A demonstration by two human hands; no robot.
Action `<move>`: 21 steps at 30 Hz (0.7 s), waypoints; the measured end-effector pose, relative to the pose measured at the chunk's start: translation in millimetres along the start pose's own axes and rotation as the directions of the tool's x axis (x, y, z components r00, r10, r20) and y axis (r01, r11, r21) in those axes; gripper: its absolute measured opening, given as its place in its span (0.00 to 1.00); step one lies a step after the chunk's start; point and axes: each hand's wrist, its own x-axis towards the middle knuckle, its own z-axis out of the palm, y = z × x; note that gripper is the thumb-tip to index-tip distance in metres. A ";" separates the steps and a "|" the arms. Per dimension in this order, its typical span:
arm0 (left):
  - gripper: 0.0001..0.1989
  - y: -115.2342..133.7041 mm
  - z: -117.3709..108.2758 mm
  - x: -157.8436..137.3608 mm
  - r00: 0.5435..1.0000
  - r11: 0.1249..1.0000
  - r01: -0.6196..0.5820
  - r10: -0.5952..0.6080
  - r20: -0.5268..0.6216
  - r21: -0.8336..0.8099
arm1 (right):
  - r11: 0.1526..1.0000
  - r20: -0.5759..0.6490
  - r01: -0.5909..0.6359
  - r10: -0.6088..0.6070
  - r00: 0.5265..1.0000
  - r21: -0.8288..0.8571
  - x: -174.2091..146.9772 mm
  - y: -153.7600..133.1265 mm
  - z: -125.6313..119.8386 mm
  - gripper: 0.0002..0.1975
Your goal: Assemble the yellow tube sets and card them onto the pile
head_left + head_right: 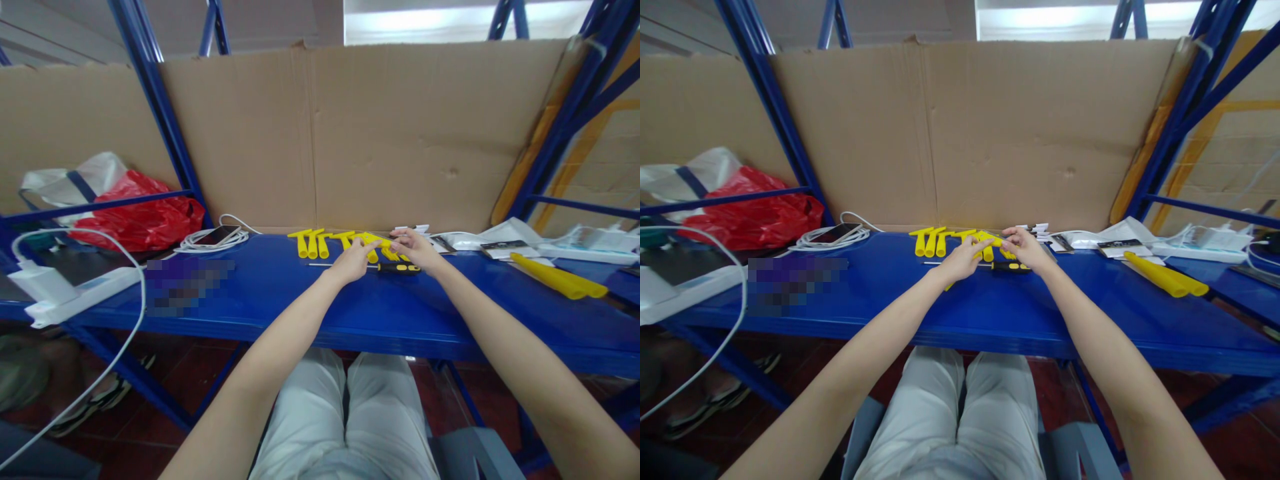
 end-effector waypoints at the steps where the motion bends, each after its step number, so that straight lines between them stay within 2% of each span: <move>1: 0.28 -1.3 0.7 1.2 0.999 0.999 0.012 -0.013 -0.029 -0.036 | 0.999 -0.023 0.008 -0.009 1.000 -0.037 1.3 3.1 -5.2 0.21; 3: 0.29 -2.4 1.1 3.5 0.994 0.990 0.061 -0.072 -0.079 -0.127 | 0.984 -0.106 -0.005 -0.014 0.994 -0.180 3.8 11.4 -18.8 0.17; 5: 0.31 -1.1 0.6 5.2 0.984 0.951 0.146 -0.169 -0.063 -0.271 | 0.904 -0.207 -0.064 -0.028 0.978 -0.422 4.9 22.0 -35.9 0.13; 6: 0.32 0.4 0.0 5.9 0.975 0.910 0.199 -0.221 -0.020 -0.363 | 0.833 -0.245 -0.116 -0.023 0.969 -0.541 4.6 27.7 -44.9 0.11; 8: 0.33 4.3 -1.6 7.1 0.946 0.788 0.309 -0.310 0.091 -0.533 | 0.662 -0.238 -0.197 0.029 0.971 -0.723 2.4 38.8 -61.9 0.10; 10: 0.34 8.3 -4.1 8.1 0.924 0.663 0.362 -0.347 0.159 -0.655 | 0.514 -0.254 -0.273 0.109 0.961 -0.814 -0.7 48.4 -75.0 0.09; 12: 0.35 11.1 -7.3 8.9 0.906 0.559 0.396 -0.366 0.212 -0.728 | 0.414 -0.273 -0.327 0.187 0.944 -0.849 -3.4 55.7 -82.5 0.08; 14: 0.35 12.3 -10.9 9.3 0.892 0.474 0.419 -0.376 0.252 -0.774 | 0.369 -0.276 -0.342 0.221 0.935 -0.864 -4.8 60.3 -85.0 0.08; 16: 0.35 12.5 -14.0 9.4 0.880 0.411 0.431 -0.386 0.275 -0.803 | 0.367 -0.256 -0.318 0.208 0.944 -0.874 -5.0 62.6 -83.8 0.08; 21: 0.35 13.8 -16.9 9.3 0.864 0.347 0.455 -0.394 0.312 -0.820 | 0.375 -0.200 -0.240 0.143 0.969 -0.896 -3.9 64.2 -76.4 0.08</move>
